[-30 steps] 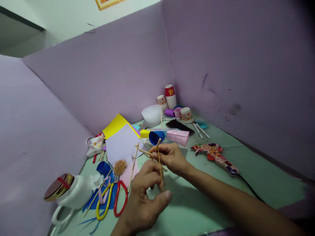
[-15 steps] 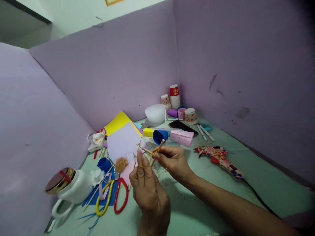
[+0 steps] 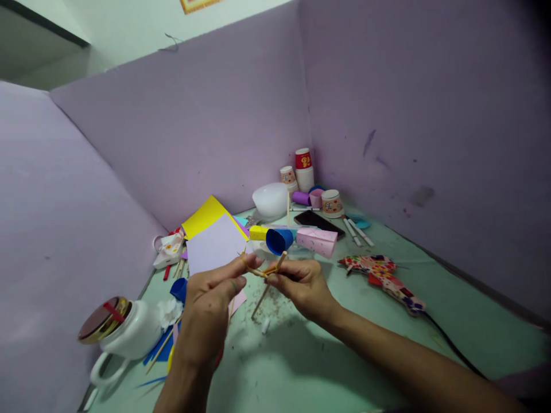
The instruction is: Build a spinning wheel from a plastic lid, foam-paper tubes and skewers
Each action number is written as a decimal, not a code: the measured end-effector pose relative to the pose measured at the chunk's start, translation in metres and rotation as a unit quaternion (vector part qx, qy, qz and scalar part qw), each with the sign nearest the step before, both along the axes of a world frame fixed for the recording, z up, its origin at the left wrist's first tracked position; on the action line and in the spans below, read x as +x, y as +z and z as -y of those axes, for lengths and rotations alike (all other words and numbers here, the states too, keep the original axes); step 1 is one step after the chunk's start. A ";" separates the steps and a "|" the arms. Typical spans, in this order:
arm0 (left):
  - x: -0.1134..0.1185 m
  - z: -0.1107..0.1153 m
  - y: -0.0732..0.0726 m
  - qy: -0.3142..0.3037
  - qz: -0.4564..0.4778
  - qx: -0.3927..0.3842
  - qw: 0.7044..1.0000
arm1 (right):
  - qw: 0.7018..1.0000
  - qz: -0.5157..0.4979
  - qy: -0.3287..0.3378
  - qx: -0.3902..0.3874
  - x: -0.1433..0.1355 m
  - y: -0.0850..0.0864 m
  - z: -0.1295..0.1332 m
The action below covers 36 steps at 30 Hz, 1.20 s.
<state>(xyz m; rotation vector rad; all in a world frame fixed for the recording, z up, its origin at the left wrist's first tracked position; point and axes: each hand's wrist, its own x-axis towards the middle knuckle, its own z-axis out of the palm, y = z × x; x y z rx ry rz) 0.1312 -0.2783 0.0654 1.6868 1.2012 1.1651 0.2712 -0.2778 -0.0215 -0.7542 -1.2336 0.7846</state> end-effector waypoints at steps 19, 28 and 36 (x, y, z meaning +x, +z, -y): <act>0.033 0.007 0.005 -0.014 -0.353 0.375 0.857 | 0.999 -0.031 0.017 0.005 -0.001 -0.003 -0.003; 0.010 0.021 -0.015 -0.155 -0.286 0.387 0.862 | 0.998 -0.056 0.041 -0.011 -0.002 -0.001 -0.003; 0.001 -0.024 -0.015 -0.097 -0.340 0.660 0.663 | 0.999 -0.028 0.005 0.019 -0.001 0.001 0.000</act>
